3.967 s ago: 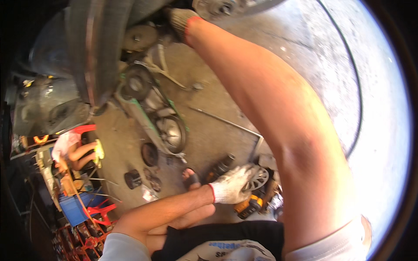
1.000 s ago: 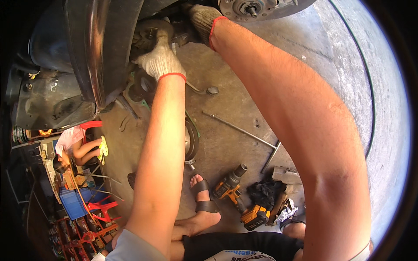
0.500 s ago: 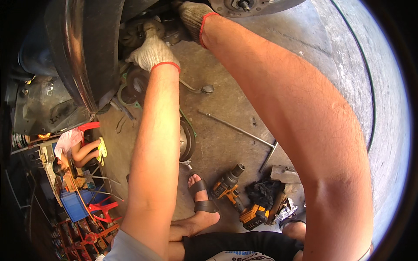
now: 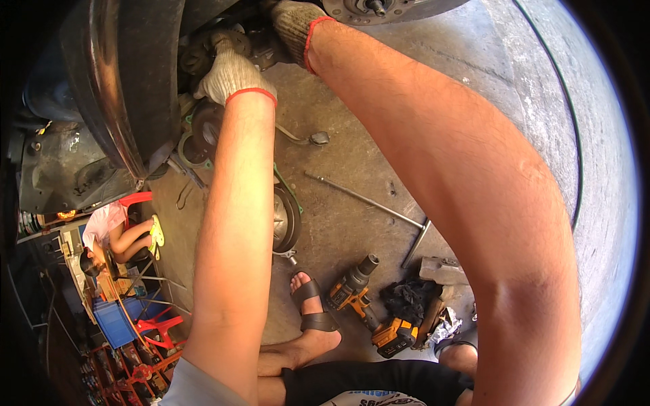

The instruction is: The person puts on gloves, removes transmission and drive components from a scooter, and applies grease from a container onto the parts by hand.

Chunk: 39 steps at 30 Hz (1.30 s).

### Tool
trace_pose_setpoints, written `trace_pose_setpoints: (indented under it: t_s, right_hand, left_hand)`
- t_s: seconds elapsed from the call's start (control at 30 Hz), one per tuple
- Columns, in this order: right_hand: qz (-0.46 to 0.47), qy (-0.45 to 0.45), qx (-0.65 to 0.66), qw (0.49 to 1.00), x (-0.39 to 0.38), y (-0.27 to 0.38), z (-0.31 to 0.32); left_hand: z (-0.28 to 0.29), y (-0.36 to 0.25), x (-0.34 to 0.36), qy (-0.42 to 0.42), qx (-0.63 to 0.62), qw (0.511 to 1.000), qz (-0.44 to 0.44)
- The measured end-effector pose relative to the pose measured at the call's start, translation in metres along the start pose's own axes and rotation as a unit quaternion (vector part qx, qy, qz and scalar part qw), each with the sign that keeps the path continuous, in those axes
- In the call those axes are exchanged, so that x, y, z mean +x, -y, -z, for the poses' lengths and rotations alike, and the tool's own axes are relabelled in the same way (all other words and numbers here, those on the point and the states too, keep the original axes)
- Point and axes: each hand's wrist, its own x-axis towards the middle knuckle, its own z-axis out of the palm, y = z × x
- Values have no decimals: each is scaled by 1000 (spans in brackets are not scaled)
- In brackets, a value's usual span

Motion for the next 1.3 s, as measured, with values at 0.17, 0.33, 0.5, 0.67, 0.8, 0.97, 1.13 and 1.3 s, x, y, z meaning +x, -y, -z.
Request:
trace_pose_setpoints:
  t_s: [0.17,0.33,0.5,0.67,0.8,0.97,1.13,1.3]
  right_hand:
    - [-39,2,-28,999,7,-3,6]
    - [-34,-21,-62,997,4,5,9]
    - [-46,-38,-92,994,6,-4,4]
    - [-50,-72,-135,987,1,1,2]
    - [-53,-116,-181,975,-9,10,-2]
    - [-46,-143,-285,947,-30,14,-18]
    - [-15,-148,-344,927,-11,6,5]
    - [-26,-92,-266,959,-18,10,-4]
  left_hand:
    - [12,-8,-23,30,-132,991,23]
    - [11,-11,-23,98,-244,963,52]
    - [14,-6,-3,128,-338,928,91]
    - [18,6,15,221,-271,937,2]
    - [25,3,28,320,-271,907,-32]
    - [34,1,47,315,-309,897,33]
    - [32,-4,35,303,-296,905,40]
    - [29,-5,50,333,-366,868,45]
